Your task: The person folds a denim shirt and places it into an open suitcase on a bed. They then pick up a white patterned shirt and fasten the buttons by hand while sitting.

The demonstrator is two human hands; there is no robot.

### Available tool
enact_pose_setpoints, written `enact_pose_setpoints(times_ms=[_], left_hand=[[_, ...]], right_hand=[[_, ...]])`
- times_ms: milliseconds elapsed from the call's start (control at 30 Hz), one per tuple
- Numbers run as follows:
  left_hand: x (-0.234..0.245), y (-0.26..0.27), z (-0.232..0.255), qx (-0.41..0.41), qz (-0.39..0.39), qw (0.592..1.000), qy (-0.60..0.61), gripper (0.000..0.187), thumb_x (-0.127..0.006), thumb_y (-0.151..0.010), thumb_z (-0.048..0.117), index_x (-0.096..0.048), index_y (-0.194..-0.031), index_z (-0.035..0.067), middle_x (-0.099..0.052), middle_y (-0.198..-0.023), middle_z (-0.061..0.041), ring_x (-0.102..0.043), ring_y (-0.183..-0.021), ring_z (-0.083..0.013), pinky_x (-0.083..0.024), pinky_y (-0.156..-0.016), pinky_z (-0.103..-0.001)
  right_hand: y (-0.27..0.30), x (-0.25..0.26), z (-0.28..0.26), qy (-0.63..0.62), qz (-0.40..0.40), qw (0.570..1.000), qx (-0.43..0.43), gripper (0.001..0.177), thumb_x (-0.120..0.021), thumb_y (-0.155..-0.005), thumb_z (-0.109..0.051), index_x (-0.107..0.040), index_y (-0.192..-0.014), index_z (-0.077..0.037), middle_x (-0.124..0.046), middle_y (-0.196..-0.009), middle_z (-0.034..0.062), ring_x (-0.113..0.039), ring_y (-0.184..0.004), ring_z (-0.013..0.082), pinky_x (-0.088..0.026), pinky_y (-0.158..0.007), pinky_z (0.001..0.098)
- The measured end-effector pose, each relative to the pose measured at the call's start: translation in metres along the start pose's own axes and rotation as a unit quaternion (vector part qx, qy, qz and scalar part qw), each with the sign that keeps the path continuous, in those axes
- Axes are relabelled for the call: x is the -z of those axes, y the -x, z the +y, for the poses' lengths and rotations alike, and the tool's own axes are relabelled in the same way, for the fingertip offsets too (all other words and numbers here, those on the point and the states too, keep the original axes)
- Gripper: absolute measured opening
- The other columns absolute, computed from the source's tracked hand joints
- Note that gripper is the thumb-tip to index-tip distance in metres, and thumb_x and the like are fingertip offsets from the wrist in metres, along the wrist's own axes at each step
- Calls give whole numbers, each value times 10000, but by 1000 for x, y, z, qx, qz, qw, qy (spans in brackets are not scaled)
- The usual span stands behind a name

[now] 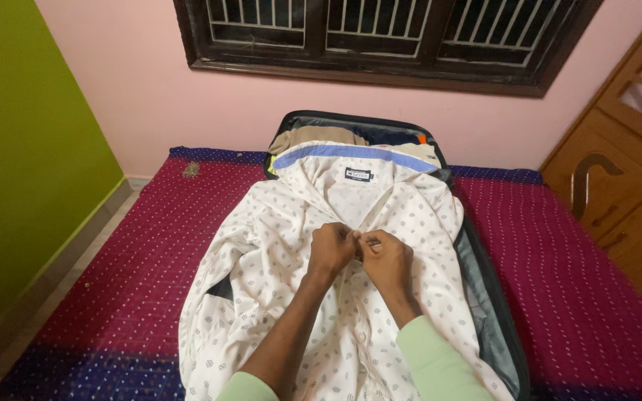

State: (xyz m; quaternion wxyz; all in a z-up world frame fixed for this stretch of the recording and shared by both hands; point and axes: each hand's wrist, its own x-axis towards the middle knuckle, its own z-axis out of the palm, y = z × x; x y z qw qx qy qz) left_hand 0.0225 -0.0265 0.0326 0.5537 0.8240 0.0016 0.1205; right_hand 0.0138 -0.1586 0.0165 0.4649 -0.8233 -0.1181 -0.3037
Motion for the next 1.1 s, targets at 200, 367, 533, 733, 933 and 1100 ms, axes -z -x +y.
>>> enact_pose_setpoints(times_ms=[200, 367, 533, 733, 933, 1100], left_hand=[[-9, -4, -17, -33, 32, 999, -1, 248, -678, -911, 203, -741, -924, -36, -760, -823, -207, -770, -761, -304, -591, -735, -376], [-10, 0, -26, -58, 32, 998, -12, 247, -667, -929, 218, -716, -934, -24, -740, -845, -218, -746, -788, -349, -566, -723, -408], [-15, -15, -51, -87, -15, 993, -84, 256, -715, -892, 233, -736, -918, -21, -732, -859, -229, -721, -811, -369, -561, -730, -420], [0, -38, -59, -2, -96, 993, -71, 279, -656, -913, 242, -748, -857, -15, -758, -792, -202, -785, -768, -332, -598, -771, -397], [44, -107, -50, -108, 178, 975, -79, 195, -627, -911, 125, -699, -1009, -27, -724, -908, -254, -727, -849, -371, -571, -780, -452], [80, -177, -91, -97, 279, 945, -140, 331, -726, -828, 152, -656, -1097, -27, -621, -1016, -324, -661, -859, -454, -545, -779, -517]], right_hand=[[-1, 5, -12, -35, -19, 994, -102, 92, -769, -842, -105, -771, -875, -20, -793, -752, 93, -793, -684, 174, -617, -630, 288], [-10, 3, 13, -224, -98, 936, -253, 112, -711, -876, -45, -727, -944, 44, -773, -828, 131, -774, -720, 185, -665, -629, 295], [-31, 8, 45, -160, -254, 896, -327, 147, -698, -909, -26, -750, -1001, 76, -762, -828, 155, -723, -694, 229, -596, -582, 316], [-82, 28, 31, -6, -206, 961, -187, 150, -738, -889, -131, -782, -995, -36, -779, -869, 117, -787, -722, 205, -581, -617, 273], [-140, 31, 48, 158, -46, 986, -14, 211, -687, -850, -59, -812, -1005, -128, -781, -844, 134, -745, -746, 227, -591, -735, 329], [-170, 35, 81, 71, -87, 979, -169, 232, -623, -918, -85, -758, -1104, -115, -745, -827, 85, -746, -684, 171, -621, -628, 308]])
